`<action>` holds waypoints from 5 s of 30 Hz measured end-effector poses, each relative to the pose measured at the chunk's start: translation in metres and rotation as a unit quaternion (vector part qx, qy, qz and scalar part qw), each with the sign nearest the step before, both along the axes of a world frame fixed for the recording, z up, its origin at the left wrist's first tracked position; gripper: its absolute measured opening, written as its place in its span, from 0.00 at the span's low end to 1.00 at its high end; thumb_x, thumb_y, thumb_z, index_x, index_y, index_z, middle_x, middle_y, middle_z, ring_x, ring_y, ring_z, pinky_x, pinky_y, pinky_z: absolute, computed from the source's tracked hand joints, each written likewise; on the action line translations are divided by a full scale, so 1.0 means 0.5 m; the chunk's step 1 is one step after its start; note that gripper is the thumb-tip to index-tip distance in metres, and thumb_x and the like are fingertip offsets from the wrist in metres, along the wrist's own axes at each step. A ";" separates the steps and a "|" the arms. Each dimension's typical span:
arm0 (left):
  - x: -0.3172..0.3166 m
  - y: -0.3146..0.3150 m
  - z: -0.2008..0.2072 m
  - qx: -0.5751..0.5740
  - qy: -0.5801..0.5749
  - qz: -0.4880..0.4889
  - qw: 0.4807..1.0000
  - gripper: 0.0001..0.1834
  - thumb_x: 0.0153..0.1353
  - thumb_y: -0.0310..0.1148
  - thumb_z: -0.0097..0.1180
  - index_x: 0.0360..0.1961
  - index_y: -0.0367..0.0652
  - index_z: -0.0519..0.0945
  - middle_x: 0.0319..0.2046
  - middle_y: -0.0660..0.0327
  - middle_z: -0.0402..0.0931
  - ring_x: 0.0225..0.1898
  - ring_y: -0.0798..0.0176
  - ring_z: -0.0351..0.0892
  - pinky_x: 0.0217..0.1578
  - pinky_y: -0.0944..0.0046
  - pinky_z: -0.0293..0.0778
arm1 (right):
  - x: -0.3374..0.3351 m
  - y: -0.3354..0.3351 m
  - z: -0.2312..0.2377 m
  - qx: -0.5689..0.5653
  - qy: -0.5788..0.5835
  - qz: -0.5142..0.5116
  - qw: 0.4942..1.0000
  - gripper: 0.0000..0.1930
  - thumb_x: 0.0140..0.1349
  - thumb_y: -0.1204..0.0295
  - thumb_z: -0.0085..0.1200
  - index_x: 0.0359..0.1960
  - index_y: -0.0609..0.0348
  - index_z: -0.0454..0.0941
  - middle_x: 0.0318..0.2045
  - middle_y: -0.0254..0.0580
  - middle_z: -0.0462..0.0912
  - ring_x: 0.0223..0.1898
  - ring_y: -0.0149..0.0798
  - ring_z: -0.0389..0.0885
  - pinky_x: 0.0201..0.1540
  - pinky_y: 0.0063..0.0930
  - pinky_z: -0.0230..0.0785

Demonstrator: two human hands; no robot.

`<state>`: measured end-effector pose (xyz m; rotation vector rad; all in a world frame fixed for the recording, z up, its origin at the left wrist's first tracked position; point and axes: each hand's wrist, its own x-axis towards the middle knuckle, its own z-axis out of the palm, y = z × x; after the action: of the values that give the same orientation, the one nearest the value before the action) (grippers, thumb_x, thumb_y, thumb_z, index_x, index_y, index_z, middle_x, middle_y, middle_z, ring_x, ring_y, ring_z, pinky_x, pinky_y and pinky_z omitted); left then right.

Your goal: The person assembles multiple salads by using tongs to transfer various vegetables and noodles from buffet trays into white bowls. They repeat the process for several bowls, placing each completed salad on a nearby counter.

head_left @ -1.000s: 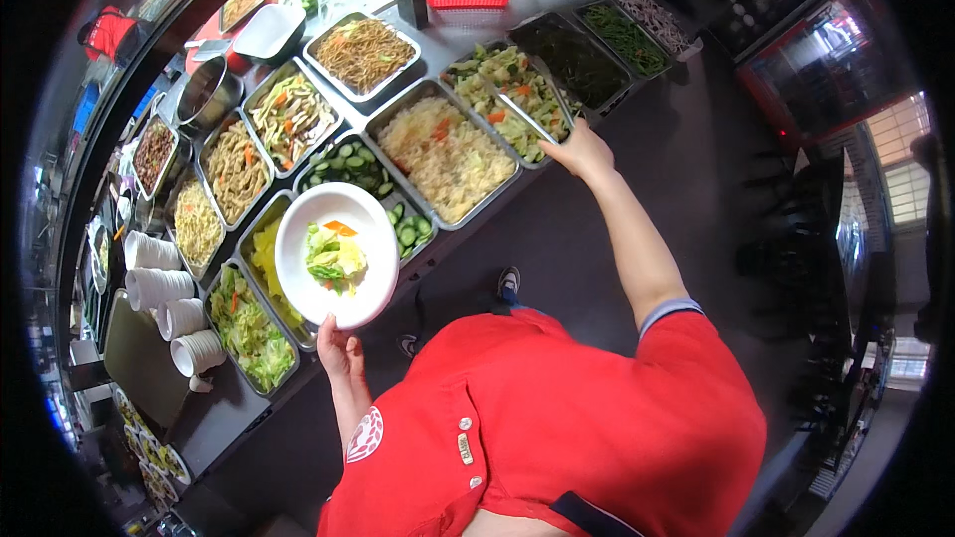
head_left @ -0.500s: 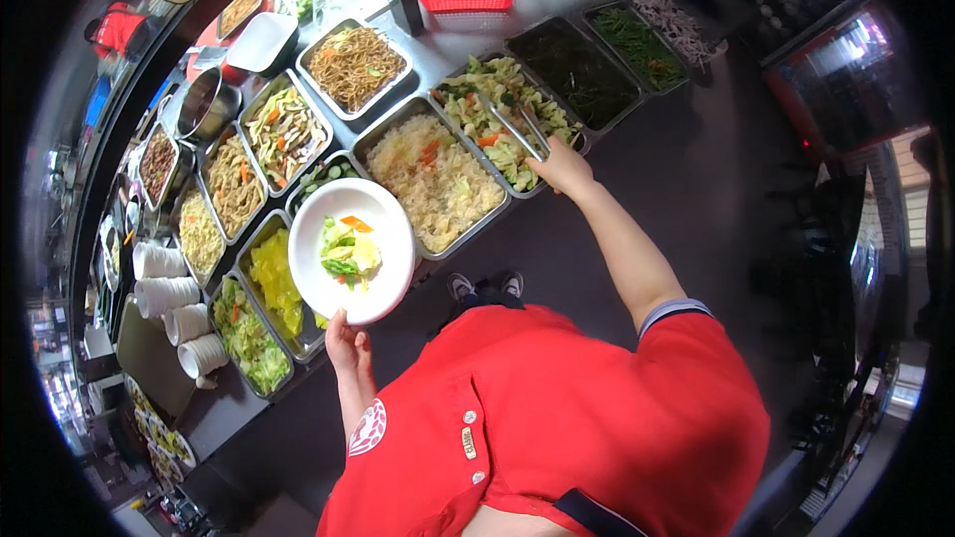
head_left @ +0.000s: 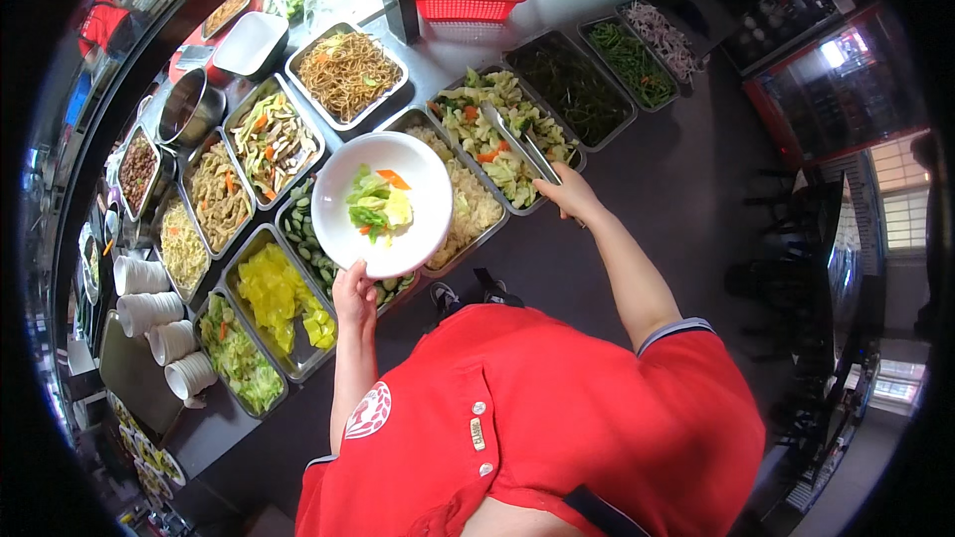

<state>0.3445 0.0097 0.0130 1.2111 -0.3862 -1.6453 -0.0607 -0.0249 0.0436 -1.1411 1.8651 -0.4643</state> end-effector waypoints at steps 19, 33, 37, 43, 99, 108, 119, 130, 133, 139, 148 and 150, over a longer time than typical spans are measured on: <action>-0.070 -0.051 0.004 0.002 0.005 -0.060 0.998 0.10 0.61 0.30 0.57 0.43 0.44 0.76 0.26 0.72 0.74 0.17 0.82 0.61 0.15 0.80 0.56 | -0.010 0.010 0.036 0.045 0.113 0.015 0.992 0.26 0.56 0.51 0.57 0.48 0.56 0.72 0.22 0.39 0.77 0.16 0.35 0.76 0.19 0.30 0.68; -0.046 -0.055 -0.002 -0.011 0.003 -0.060 0.998 0.11 0.62 0.31 0.56 0.45 0.43 0.76 0.28 0.71 0.76 0.19 0.82 0.64 0.15 0.80 0.55 | -0.044 0.013 0.033 0.021 -0.039 -0.009 0.999 0.13 0.64 0.61 0.54 0.36 0.59 0.70 0.17 0.29 0.68 0.10 0.24 0.65 0.13 0.22 0.59; -0.059 -0.065 -0.012 -0.007 0.000 -0.070 0.998 0.15 0.62 0.31 0.55 0.49 0.41 0.74 0.29 0.73 0.73 0.19 0.83 0.61 0.16 0.81 0.55 | -0.047 0.022 0.076 0.010 -0.056 -0.023 0.998 0.14 0.64 0.61 0.54 0.38 0.61 0.71 0.18 0.30 0.70 0.10 0.24 0.65 0.13 0.22 0.59; -0.092 -0.083 -0.028 -0.001 -0.010 -0.085 0.996 0.13 0.60 0.30 0.56 0.46 0.41 0.75 0.27 0.72 0.72 0.19 0.81 0.62 0.15 0.80 0.55 | -0.023 0.040 0.158 0.002 -0.069 0.005 0.998 0.16 0.63 0.60 0.56 0.40 0.61 0.72 0.19 0.32 0.70 0.10 0.24 0.65 0.13 0.21 0.58; -0.407 0.208 -0.048 0.007 0.013 0.319 0.948 0.10 0.61 0.32 0.54 0.43 0.44 0.74 0.34 0.65 0.78 0.23 0.76 0.72 0.12 0.79 0.61 | -0.326 -0.120 0.014 -0.043 0.174 0.324 0.929 0.20 0.60 0.54 0.54 0.46 0.55 0.71 0.35 0.52 0.81 0.39 0.54 0.81 0.41 0.48 0.71; -0.413 0.150 -0.070 -0.019 0.016 0.238 0.971 0.13 0.61 0.29 0.56 0.46 0.41 0.75 0.32 0.67 0.78 0.22 0.78 0.71 0.13 0.79 0.60 | -0.308 -0.116 0.106 -0.017 0.162 0.291 0.943 0.25 0.59 0.52 0.55 0.52 0.54 0.71 0.33 0.48 0.81 0.33 0.48 0.81 0.37 0.41 0.71; -0.421 0.083 -0.070 0.015 -0.004 0.169 0.986 0.14 0.60 0.29 0.54 0.47 0.42 0.75 0.29 0.71 0.73 0.20 0.80 0.65 0.15 0.78 0.56 | -0.271 -0.089 0.214 0.003 -0.067 0.228 0.971 0.24 0.60 0.58 0.59 0.49 0.64 0.72 0.23 0.36 0.73 0.14 0.25 0.68 0.15 0.21 0.59; -0.472 0.011 -0.063 0.008 0.054 0.120 0.991 0.08 0.59 0.29 0.57 0.40 0.47 0.74 0.22 0.74 0.65 0.18 0.79 0.60 0.15 0.77 0.56 | -0.207 -0.061 0.202 0.008 -0.066 0.255 0.965 0.21 0.59 0.57 0.59 0.46 0.59 0.74 0.21 0.33 0.73 0.13 0.26 0.68 0.16 0.23 0.61; -0.482 -0.012 -0.066 -0.012 0.058 0.107 0.993 0.10 0.59 0.28 0.57 0.41 0.46 0.73 0.23 0.73 0.66 0.19 0.79 0.61 0.16 0.77 0.56 | -0.229 -0.060 0.212 -0.006 -0.053 0.242 0.969 0.20 0.59 0.56 0.59 0.44 0.58 0.74 0.24 0.35 0.76 0.14 0.27 0.68 0.16 0.24 0.61; -0.513 -0.039 -0.049 -0.057 0.051 0.092 0.993 0.10 0.61 0.30 0.55 0.44 0.42 0.76 0.30 0.67 0.79 0.21 0.79 0.69 0.16 0.79 0.57 | -0.326 -0.057 0.212 -0.054 -0.040 0.192 0.979 0.23 0.59 0.56 0.60 0.48 0.60 0.73 0.26 0.37 0.77 0.15 0.27 0.69 0.15 0.23 0.59; -0.563 -0.005 -0.057 -0.031 0.028 0.199 0.979 0.08 0.60 0.28 0.57 0.40 0.47 0.73 0.26 0.73 0.69 0.20 0.80 0.63 0.16 0.78 0.57 | -0.614 -0.169 0.185 0.043 0.301 0.286 0.908 0.39 0.47 0.45 0.63 0.52 0.65 0.70 0.34 0.52 0.82 0.34 0.48 0.83 0.38 0.38 0.75; -0.601 0.012 -0.050 -0.047 0.006 0.248 0.968 0.13 0.62 0.29 0.55 0.48 0.44 0.73 0.32 0.70 0.75 0.21 0.78 0.66 0.15 0.77 0.57 | -0.639 -0.206 0.180 0.077 0.313 0.342 0.883 0.40 0.45 0.43 0.62 0.51 0.65 0.71 0.36 0.55 0.82 0.40 0.53 0.82 0.44 0.42 0.74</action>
<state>0.0439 0.0156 -0.0120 1.1165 -0.1325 -1.1879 -0.3800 -0.1278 0.1335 -1.8683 1.7856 0.5068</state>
